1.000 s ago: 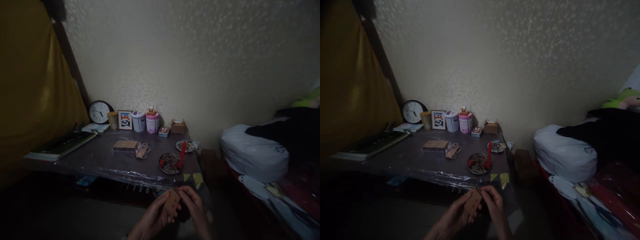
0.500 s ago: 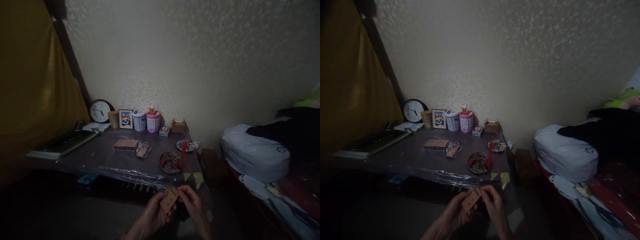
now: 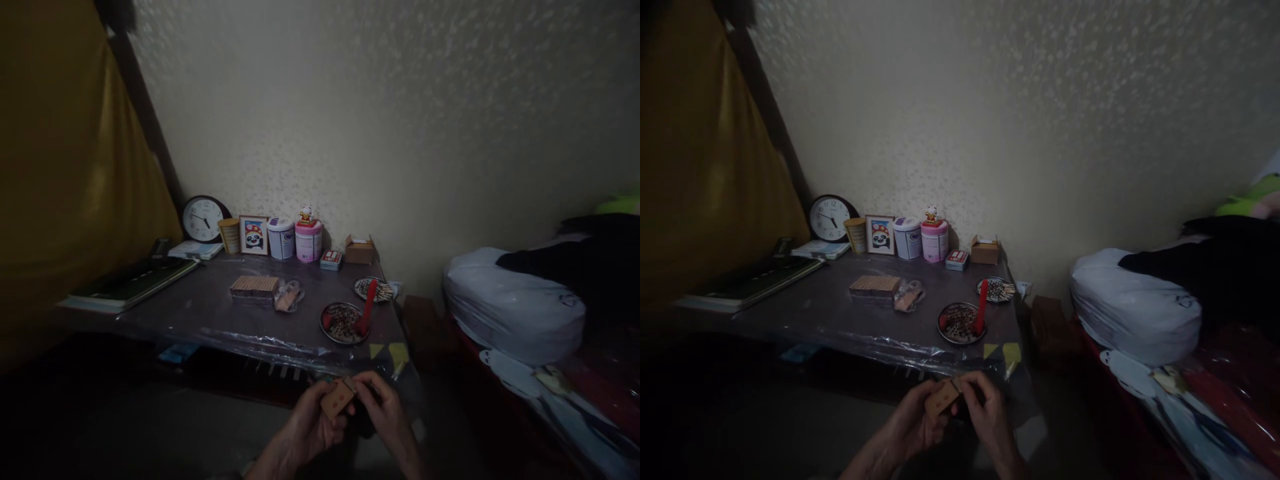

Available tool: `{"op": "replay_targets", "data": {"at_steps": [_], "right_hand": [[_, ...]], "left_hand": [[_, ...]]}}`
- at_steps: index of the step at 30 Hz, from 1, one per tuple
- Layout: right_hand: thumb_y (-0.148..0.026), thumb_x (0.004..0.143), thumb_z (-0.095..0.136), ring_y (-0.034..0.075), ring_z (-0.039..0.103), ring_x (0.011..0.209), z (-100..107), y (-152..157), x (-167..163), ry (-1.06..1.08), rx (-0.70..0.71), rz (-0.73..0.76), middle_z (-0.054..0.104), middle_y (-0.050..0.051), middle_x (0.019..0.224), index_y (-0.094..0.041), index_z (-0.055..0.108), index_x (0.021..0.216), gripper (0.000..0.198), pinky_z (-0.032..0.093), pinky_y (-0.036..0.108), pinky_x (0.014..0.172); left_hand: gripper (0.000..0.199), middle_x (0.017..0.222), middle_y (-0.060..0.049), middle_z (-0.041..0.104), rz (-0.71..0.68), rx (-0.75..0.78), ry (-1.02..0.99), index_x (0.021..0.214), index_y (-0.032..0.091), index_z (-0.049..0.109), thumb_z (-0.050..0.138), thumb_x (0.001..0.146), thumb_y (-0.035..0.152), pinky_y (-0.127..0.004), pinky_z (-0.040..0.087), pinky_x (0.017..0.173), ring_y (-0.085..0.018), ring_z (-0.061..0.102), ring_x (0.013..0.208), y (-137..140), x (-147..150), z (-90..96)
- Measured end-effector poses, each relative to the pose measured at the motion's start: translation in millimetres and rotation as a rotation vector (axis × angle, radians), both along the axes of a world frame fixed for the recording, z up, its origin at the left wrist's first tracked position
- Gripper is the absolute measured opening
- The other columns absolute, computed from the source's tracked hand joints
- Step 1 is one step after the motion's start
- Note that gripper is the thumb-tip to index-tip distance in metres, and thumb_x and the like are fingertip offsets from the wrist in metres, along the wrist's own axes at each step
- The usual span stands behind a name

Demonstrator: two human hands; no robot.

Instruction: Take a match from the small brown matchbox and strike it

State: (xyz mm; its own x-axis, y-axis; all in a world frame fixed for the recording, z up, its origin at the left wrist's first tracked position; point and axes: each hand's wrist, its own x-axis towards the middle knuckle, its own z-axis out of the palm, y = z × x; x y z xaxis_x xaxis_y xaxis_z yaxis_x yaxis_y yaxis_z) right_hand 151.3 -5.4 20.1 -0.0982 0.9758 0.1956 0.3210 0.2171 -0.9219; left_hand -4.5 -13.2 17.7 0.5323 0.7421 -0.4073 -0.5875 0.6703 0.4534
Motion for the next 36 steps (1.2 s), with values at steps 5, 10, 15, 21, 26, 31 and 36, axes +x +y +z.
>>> {"op": "replay_targets", "data": {"at_steps": [5, 10, 15, 21, 26, 31, 36], "right_hand": [[-0.041, 0.081, 0.051, 0.018, 0.062, 0.075, -1.9, 0.7, 0.6, -0.025, -0.022, 0.032, 0.067, 0.002, 0.075, -0.020, 0.062, 0.076, 0.025, 0.046, 0.025, 0.069], [-0.035, 0.080, 0.051, 0.017, 0.062, 0.068, -3.9, 0.5, 1.3, -0.045, -0.058, 0.126, 0.064, 0.001, 0.067, -0.019, 0.060, 0.074, 0.019, 0.046, 0.025, 0.065], [-0.026, 0.078, 0.051, 0.017, 0.062, 0.066, -3.4, -1.8, 3.1, -0.059, -0.104, 0.194, 0.062, 0.000, 0.061, -0.019, 0.059, 0.073, 0.011, 0.046, 0.025, 0.064], [-0.028, 0.077, 0.052, 0.017, 0.063, 0.069, -1.5, -2.6, 5.9, -0.049, -0.141, 0.229, 0.065, 0.002, 0.067, -0.019, 0.059, 0.074, 0.011, 0.046, 0.026, 0.066], [-0.024, 0.074, 0.053, 0.017, 0.063, 0.068, -1.7, -3.7, 5.3, -0.031, -0.215, 0.261, 0.066, 0.002, 0.066, -0.018, 0.058, 0.075, 0.008, 0.046, 0.025, 0.063], [-0.025, 0.076, 0.053, 0.016, 0.063, 0.065, -6.7, -1.1, 6.7, -0.050, -0.193, 0.211, 0.065, 0.001, 0.067, -0.018, 0.059, 0.072, 0.010, 0.046, 0.024, 0.060], [-0.025, 0.080, 0.052, 0.017, 0.066, 0.073, -9.7, -1.0, 9.9, -0.088, -0.132, 0.283, 0.070, 0.003, 0.077, -0.018, 0.063, 0.083, 0.014, 0.048, 0.025, 0.066]], "left_hand": [[0.031, 0.058, -0.003, 0.064, -0.007, 0.031, 0.073, 0.095, 0.011, 0.058, 0.041, 0.079, 0.032, -0.015, 0.031, 0.036, -0.005, 0.045, 0.033, 1.1, 0.6, -2.4], [0.035, 0.050, -0.004, 0.064, 0.008, 0.117, 0.239, 0.104, 0.012, 0.055, 0.034, 0.082, 0.031, -0.016, 0.027, 0.031, -0.008, 0.044, 0.029, 1.4, 5.6, -4.1], [0.036, 0.045, -0.004, 0.062, -0.040, 0.162, 0.349, 0.102, 0.011, 0.055, 0.032, 0.082, 0.029, -0.016, 0.023, 0.028, -0.008, 0.039, 0.025, 2.1, 8.1, -3.9], [0.037, 0.047, -0.003, 0.062, -0.102, 0.156, 0.407, 0.102, 0.012, 0.055, 0.036, 0.079, 0.033, -0.017, 0.022, 0.029, -0.008, 0.038, 0.025, 2.2, 3.7, -3.3], [0.041, 0.047, -0.003, 0.062, -0.162, 0.158, 0.430, 0.103, 0.011, 0.056, 0.040, 0.076, 0.036, -0.018, 0.022, 0.030, -0.008, 0.037, 0.025, 2.4, 1.5, -3.1], [0.044, 0.050, -0.004, 0.063, -0.183, 0.161, 0.427, 0.100, 0.010, 0.057, 0.044, 0.072, 0.041, -0.018, 0.021, 0.031, -0.007, 0.035, 0.025, 2.5, 1.1, -1.6], [0.043, 0.049, -0.002, 0.062, -0.177, 0.165, 0.454, 0.099, 0.012, 0.057, 0.041, 0.073, 0.043, -0.018, 0.021, 0.032, -0.007, 0.036, 0.026, 2.3, 0.9, -1.9]]}}
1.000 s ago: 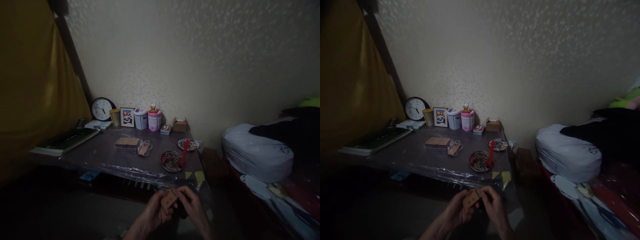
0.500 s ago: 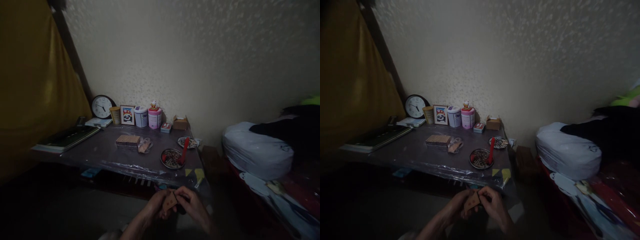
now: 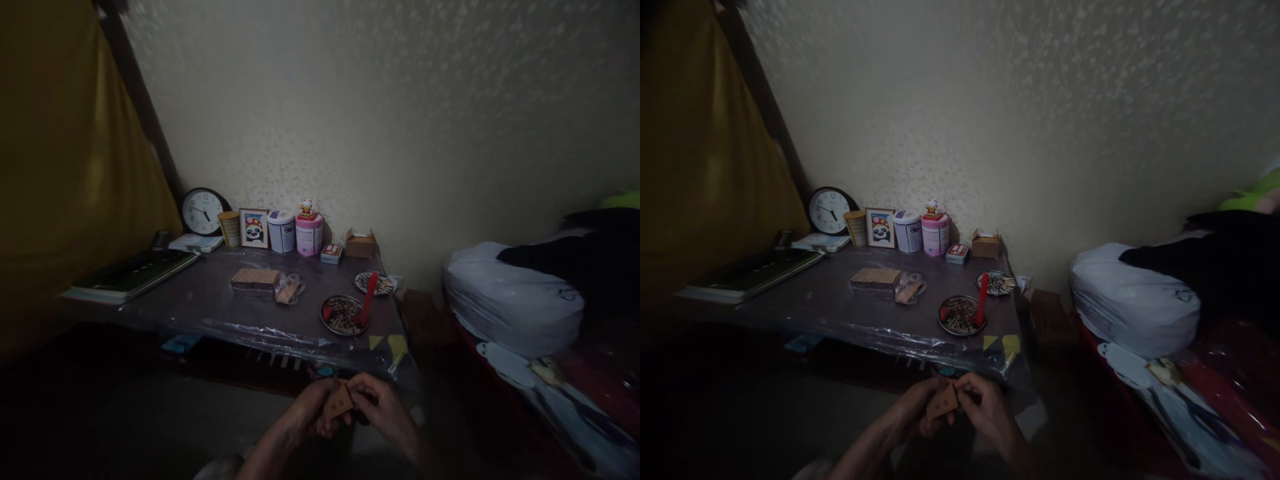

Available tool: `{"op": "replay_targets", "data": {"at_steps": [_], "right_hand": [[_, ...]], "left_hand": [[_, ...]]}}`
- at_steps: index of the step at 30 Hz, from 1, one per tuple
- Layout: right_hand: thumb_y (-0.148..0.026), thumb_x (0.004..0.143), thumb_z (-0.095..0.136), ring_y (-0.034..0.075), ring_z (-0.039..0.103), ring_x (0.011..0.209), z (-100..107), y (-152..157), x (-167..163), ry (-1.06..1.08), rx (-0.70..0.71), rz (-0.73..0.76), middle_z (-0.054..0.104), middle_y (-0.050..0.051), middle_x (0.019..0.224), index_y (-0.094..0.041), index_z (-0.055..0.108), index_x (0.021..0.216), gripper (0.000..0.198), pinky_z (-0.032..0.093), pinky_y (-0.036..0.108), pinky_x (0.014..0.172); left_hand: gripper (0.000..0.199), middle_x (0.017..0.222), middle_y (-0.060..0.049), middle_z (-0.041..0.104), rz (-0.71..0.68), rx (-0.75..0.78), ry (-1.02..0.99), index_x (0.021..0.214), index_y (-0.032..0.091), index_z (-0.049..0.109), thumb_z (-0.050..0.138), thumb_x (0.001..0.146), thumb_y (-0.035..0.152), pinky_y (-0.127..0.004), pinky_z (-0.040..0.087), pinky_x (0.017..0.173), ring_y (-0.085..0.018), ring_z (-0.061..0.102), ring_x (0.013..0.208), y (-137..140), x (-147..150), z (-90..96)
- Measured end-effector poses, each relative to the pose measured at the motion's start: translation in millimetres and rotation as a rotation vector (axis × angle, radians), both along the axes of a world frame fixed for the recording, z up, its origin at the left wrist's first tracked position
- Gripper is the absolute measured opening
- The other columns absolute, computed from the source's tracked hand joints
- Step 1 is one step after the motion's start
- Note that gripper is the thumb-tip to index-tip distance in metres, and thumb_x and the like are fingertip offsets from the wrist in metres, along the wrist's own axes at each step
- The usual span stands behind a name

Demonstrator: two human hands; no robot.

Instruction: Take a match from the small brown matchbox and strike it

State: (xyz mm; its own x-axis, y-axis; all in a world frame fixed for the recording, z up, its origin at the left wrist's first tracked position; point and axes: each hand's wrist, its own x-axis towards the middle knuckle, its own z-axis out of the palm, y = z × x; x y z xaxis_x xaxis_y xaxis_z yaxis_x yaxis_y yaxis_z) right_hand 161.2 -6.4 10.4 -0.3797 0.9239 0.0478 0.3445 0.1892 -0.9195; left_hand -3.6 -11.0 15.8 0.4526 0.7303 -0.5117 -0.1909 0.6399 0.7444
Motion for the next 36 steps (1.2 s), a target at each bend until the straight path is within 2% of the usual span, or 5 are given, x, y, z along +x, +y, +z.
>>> {"op": "replay_targets", "data": {"at_steps": [10, 14, 21, 31, 36], "right_hand": [[-0.020, 0.081, 0.049, 0.015, 0.063, 0.073, 7.6, -3.7, -1.2, -0.171, 0.169, -0.045, 0.067, 0.001, 0.075, -0.020, 0.065, 0.074, 0.018, 0.045, 0.024, 0.068], [-0.018, 0.080, 0.049, 0.016, 0.064, 0.076, 7.6, -4.3, -0.1, -0.150, 0.148, -0.017, 0.067, 0.002, 0.080, -0.019, 0.065, 0.080, 0.016, 0.046, 0.024, 0.070], [-0.020, 0.079, 0.051, 0.016, 0.063, 0.073, 4.8, -2.8, -0.5, -0.199, 0.168, -0.051, 0.067, 0.002, 0.076, -0.019, 0.065, 0.073, 0.015, 0.045, 0.024, 0.067], [-0.018, 0.079, 0.050, 0.014, 0.060, 0.070, 5.0, -3.5, -1.3, -0.267, 0.207, -0.038, 0.064, 0.000, 0.071, -0.020, 0.062, 0.068, 0.017, 0.043, 0.024, 0.066], [-0.018, 0.080, 0.047, 0.014, 0.060, 0.071, 8.8, -5.7, -2.3, -0.289, 0.200, -0.035, 0.064, -0.001, 0.071, -0.020, 0.060, 0.068, 0.018, 0.043, 0.024, 0.067]], "left_hand": [[0.044, 0.047, -0.003, 0.061, 0.023, 0.028, 0.029, 0.098, 0.011, 0.058, 0.042, 0.072, 0.043, -0.018, 0.021, 0.030, -0.007, 0.036, 0.025, -0.2, 2.1, -2.3], [0.042, 0.048, -0.003, 0.061, 0.012, 0.018, 0.032, 0.098, 0.011, 0.058, 0.040, 0.074, 0.041, -0.017, 0.023, 0.030, -0.007, 0.037, 0.025, 0.4, 1.9, -3.6], [0.040, 0.045, -0.002, 0.059, 0.007, -0.001, 0.045, 0.100, 0.012, 0.056, 0.035, 0.077, 0.037, -0.017, 0.021, 0.028, -0.007, 0.035, 0.023, 1.8, 4.4, -5.6], [0.037, 0.044, -0.002, 0.059, 0.003, 0.068, 0.086, 0.083, 0.012, 0.060, 0.046, 0.071, 0.044, -0.018, 0.020, 0.028, -0.007, 0.036, 0.023, 0.7, 6.4, -3.3], [0.041, 0.046, -0.001, 0.060, 0.005, 0.116, 0.118, 0.085, 0.011, 0.061, 0.051, 0.069, 0.048, -0.018, 0.023, 0.028, -0.006, 0.036, 0.023, 2.2, 6.3, -7.4]]}}
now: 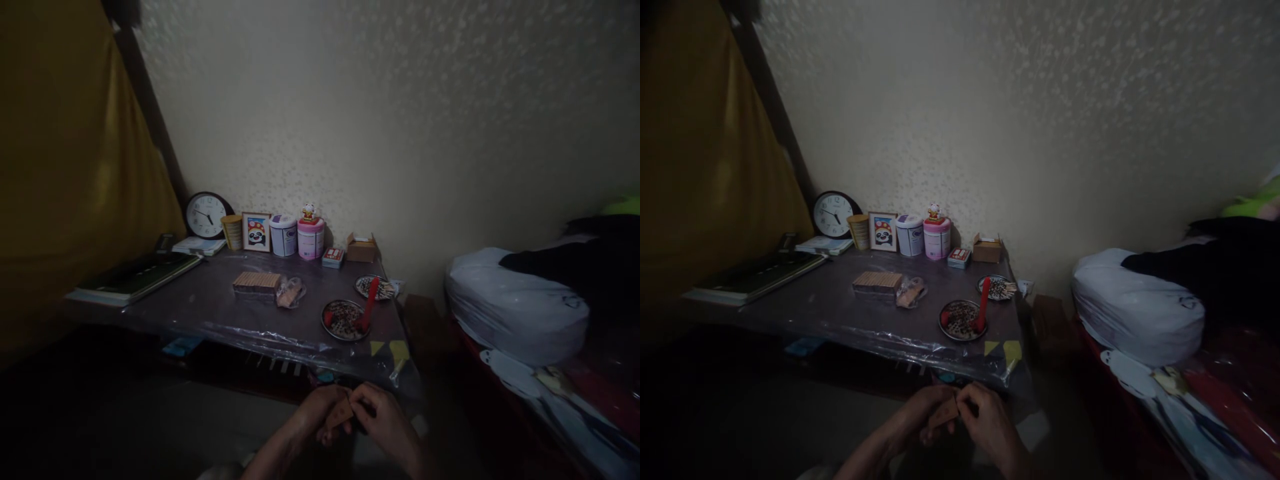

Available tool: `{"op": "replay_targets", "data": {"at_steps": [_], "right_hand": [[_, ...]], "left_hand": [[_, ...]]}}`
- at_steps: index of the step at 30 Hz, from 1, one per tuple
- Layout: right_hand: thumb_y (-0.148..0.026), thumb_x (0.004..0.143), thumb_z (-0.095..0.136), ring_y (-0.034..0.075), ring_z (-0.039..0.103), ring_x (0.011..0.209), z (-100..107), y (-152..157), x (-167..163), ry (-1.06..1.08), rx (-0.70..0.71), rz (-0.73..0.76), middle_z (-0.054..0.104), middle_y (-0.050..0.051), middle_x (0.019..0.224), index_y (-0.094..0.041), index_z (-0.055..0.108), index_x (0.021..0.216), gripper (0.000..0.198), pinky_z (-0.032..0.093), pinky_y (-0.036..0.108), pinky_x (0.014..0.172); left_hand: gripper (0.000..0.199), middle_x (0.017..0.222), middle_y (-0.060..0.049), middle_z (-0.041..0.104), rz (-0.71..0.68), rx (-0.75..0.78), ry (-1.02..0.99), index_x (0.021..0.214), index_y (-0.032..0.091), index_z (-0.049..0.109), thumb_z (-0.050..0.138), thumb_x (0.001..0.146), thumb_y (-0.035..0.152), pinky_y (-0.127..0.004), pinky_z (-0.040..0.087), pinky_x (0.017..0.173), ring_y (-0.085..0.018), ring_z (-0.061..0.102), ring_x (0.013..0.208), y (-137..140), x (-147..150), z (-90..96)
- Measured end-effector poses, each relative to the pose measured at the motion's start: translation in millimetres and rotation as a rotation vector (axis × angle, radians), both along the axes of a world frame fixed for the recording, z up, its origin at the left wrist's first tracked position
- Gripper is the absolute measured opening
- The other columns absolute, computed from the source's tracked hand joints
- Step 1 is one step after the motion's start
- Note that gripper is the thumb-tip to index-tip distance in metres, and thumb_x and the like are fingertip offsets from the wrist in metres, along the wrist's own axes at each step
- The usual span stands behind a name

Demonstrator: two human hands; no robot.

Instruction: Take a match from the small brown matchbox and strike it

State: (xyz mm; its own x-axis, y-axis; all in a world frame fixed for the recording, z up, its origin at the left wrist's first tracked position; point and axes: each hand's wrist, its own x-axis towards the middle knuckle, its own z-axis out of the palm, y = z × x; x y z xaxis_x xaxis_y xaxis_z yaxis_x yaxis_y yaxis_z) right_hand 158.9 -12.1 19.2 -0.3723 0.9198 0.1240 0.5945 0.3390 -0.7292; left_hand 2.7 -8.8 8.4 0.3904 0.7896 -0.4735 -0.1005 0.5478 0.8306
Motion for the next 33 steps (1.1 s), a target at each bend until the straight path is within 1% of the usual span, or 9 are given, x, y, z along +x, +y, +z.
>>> {"op": "replay_targets", "data": {"at_steps": [4, 9, 17, 23, 30, 33], "right_hand": [[-0.018, 0.080, 0.049, 0.014, 0.061, 0.074, 1, 0, 0, 0.023, -0.007, 0.016, 0.064, 0.000, 0.074, -0.021, 0.062, 0.073, 0.016, 0.043, 0.023, 0.070], [-0.020, 0.082, 0.049, 0.014, 0.061, 0.075, -4, 2, 2, -0.008, 0.017, 0.031, 0.064, 0.000, 0.075, -0.021, 0.063, 0.071, 0.018, 0.043, 0.023, 0.070], [-0.019, 0.082, 0.049, 0.014, 0.061, 0.073, -7, 0, 3, -0.048, 0.042, 0.039, 0.064, -0.001, 0.076, -0.022, 0.063, 0.071, 0.018, 0.042, 0.022, 0.068], [-0.019, 0.083, 0.047, 0.013, 0.060, 0.074, -9, 0, 4, -0.115, 0.055, 0.052, 0.063, -0.001, 0.076, -0.022, 0.062, 0.071, 0.020, 0.041, 0.022, 0.068], [-0.015, 0.079, 0.047, 0.013, 0.059, 0.075, -10, -1, 4, -0.160, 0.045, 0.054, 0.061, -0.002, 0.079, -0.022, 0.058, 0.073, 0.014, 0.040, 0.021, 0.068], [-0.015, 0.079, 0.046, 0.012, 0.059, 0.075, -10, -1, 4, -0.159, 0.036, 0.064, 0.060, -0.002, 0.079, -0.022, 0.056, 0.073, 0.014, 0.040, 0.021, 0.067]], "left_hand": [[0.041, 0.046, -0.001, 0.061, 0.005, 0.044, 0.022, 0.086, 0.012, 0.062, 0.050, 0.070, 0.048, -0.018, 0.025, 0.027, -0.006, 0.038, 0.023, 0, -1, -3.0], [0.039, 0.045, 0.000, 0.061, -0.001, 0.058, 0.049, 0.084, 0.013, 0.061, 0.048, 0.073, 0.048, -0.018, 0.024, 0.028, -0.006, 0.036, 0.023, 0, -1, -5.1], [0.039, 0.044, 0.000, 0.060, -0.013, 0.096, 0.059, 0.073, 0.014, 0.060, 0.049, 0.070, 0.050, -0.019, 0.024, 0.027, -0.007, 0.037, 0.022, 3, 0, -10.7], [0.032, 0.044, 0.002, 0.059, -0.006, 0.126, 0.083, 0.073, 0.016, 0.059, 0.045, 0.074, 0.045, -0.018, 0.026, 0.027, -0.006, 0.034, 0.022, 0, 1, -12.1], [0.036, 0.045, 0.001, 0.058, -0.042, 0.182, 0.120, 0.075, 0.014, 0.063, 0.048, 0.074, 0.047, -0.019, 0.027, 0.028, -0.006, 0.035, 0.023, -1, 0, -10.6], [0.035, 0.048, 0.002, 0.060, -0.038, 0.207, 0.129, 0.080, 0.015, 0.063, 0.048, 0.075, 0.046, -0.019, 0.028, 0.030, -0.006, 0.036, 0.026, -2, -1, -9.9]]}}
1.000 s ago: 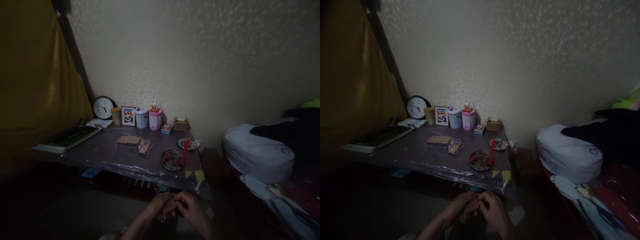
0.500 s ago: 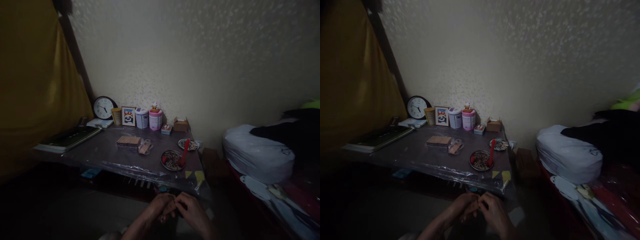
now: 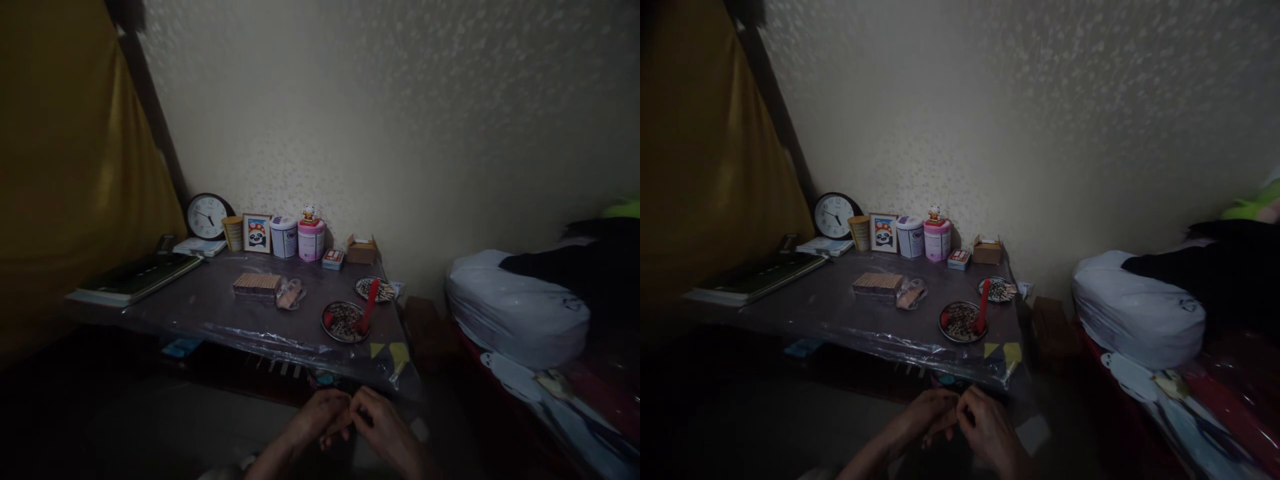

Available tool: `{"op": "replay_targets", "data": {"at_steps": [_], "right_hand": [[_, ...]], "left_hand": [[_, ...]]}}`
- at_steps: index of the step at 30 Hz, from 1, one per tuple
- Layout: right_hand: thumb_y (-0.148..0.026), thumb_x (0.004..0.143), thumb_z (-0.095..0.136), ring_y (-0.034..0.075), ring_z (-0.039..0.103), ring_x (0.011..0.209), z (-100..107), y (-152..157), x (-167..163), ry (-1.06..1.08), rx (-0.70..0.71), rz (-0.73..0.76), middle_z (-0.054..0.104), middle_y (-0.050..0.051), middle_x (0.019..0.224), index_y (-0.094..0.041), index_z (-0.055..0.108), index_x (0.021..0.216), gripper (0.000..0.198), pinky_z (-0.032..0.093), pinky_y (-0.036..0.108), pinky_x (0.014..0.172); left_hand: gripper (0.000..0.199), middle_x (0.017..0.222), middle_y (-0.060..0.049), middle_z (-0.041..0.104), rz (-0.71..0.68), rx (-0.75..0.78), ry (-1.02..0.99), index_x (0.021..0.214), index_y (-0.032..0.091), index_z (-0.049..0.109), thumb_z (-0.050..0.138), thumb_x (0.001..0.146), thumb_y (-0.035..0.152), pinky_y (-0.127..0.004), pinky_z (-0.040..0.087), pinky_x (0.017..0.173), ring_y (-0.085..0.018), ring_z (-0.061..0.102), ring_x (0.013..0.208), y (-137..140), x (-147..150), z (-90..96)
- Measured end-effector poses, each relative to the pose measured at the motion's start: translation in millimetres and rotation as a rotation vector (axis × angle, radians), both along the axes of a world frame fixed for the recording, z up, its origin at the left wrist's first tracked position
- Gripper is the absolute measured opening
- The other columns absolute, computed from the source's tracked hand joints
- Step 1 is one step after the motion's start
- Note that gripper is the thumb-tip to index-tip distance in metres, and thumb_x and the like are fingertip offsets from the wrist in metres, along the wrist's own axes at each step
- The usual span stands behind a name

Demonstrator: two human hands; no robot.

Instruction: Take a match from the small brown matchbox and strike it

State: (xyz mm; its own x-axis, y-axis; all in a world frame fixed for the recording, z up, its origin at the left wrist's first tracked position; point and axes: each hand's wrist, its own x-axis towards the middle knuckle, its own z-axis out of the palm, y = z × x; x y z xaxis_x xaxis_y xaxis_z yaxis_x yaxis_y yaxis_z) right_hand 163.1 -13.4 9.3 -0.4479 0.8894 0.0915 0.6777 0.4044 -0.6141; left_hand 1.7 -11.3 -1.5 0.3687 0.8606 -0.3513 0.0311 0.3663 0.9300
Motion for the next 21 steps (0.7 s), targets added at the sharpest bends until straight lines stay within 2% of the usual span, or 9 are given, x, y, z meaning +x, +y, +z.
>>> {"op": "replay_targets", "data": {"at_steps": [8, 15, 18, 21], "right_hand": [[-0.012, 0.077, 0.045, 0.012, 0.057, 0.073, -1, -3, -2, 0.020, 0.023, -0.015, 0.057, -0.002, 0.076, -0.021, 0.051, 0.070, 0.013, 0.040, 0.022, 0.066], [-0.008, 0.072, 0.044, 0.013, 0.056, 0.064, -3, 0, -1, 0.049, 0.084, -0.098, 0.056, -0.003, 0.067, -0.022, 0.050, 0.067, 0.016, 0.040, 0.022, 0.060], [-0.009, 0.073, 0.043, 0.014, 0.059, 0.066, -3, 5, 2, 0.178, 0.061, -0.130, 0.060, -0.001, 0.070, -0.022, 0.057, 0.076, 0.019, 0.044, 0.023, 0.062], [-0.019, 0.078, 0.047, 0.017, 0.062, 0.075, -3, 10, 5, 0.351, 0.018, -0.170, 0.065, 0.004, 0.082, -0.021, 0.061, 0.091, 0.020, 0.047, 0.027, 0.068]], "left_hand": [[0.033, 0.046, 0.004, 0.057, -0.025, 0.058, -0.003, 0.076, 0.016, 0.062, 0.048, 0.074, 0.046, -0.016, 0.027, 0.028, -0.005, 0.034, 0.026, -1, 0, -0.7], [0.035, 0.046, 0.004, 0.056, 0.032, 0.091, -0.026, 0.074, 0.017, 0.061, 0.049, 0.074, 0.049, -0.017, 0.025, 0.026, -0.005, 0.034, 0.025, 3, 0, -2.8], [0.039, 0.048, 0.003, 0.058, 0.079, 0.102, -0.067, 0.083, 0.016, 0.063, 0.050, 0.073, 0.052, -0.018, 0.026, 0.030, -0.006, 0.037, 0.028, 5, -2, -3.9], [0.047, 0.051, 0.003, 0.059, 0.156, 0.121, -0.129, 0.093, 0.015, 0.061, 0.053, 0.069, 0.054, -0.019, 0.031, 0.039, -0.008, 0.045, 0.038, 6, -4, -2.5]]}}
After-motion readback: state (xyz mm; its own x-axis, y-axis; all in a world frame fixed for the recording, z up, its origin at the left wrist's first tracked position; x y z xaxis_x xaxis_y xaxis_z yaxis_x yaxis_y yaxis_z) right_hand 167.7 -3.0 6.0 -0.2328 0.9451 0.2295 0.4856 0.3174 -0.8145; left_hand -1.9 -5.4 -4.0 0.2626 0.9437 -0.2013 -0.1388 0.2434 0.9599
